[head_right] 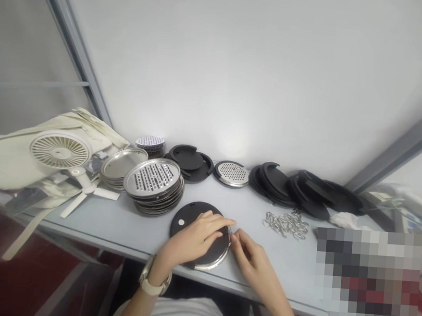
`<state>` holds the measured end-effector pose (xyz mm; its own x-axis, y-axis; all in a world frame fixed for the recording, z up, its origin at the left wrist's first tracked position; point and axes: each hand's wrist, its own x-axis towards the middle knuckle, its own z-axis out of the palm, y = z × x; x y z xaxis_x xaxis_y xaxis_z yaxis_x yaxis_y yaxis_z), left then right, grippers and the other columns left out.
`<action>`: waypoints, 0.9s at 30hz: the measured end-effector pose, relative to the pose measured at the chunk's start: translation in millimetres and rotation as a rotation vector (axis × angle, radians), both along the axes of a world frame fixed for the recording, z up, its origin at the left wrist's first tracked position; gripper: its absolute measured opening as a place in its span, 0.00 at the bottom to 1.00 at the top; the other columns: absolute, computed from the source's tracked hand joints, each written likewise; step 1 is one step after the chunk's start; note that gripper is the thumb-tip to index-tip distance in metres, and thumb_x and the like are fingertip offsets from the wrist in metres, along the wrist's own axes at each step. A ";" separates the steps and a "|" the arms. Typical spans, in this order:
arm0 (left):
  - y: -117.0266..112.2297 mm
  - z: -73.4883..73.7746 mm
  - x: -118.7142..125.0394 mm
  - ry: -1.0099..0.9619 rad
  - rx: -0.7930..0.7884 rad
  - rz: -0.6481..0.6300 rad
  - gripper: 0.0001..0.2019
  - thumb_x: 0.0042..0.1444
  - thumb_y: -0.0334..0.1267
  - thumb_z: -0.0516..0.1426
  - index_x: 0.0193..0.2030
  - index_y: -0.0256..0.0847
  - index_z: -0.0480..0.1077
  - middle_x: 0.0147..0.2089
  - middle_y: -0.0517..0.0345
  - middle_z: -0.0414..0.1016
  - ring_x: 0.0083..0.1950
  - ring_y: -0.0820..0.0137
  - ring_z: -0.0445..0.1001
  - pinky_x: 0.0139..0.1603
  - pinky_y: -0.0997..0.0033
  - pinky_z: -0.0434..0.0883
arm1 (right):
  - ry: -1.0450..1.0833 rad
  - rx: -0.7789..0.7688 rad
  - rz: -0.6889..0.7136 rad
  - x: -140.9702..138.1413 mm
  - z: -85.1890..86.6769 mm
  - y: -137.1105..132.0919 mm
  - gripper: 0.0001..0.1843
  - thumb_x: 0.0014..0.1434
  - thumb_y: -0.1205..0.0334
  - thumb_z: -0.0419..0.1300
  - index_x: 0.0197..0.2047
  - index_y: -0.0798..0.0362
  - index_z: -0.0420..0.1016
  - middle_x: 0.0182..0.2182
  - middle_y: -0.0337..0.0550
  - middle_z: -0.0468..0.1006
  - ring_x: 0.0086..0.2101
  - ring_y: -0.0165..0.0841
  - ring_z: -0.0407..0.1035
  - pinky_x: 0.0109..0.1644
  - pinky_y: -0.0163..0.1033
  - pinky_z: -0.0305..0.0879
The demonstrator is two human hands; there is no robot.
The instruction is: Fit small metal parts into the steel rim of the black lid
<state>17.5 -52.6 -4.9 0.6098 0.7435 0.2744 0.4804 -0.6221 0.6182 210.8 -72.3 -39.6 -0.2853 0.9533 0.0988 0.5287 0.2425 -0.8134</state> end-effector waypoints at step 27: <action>-1.1 0.1 -0.1 -0.016 -0.011 0.009 0.22 0.64 0.28 0.46 0.63 0.48 0.58 0.59 0.57 0.68 0.61 0.66 0.64 0.65 0.55 0.58 | -0.007 0.019 0.018 -0.6 0.4 0.7 0.19 0.68 0.49 0.45 0.29 0.50 0.56 0.24 0.33 0.60 0.26 0.30 0.56 0.30 0.33 0.56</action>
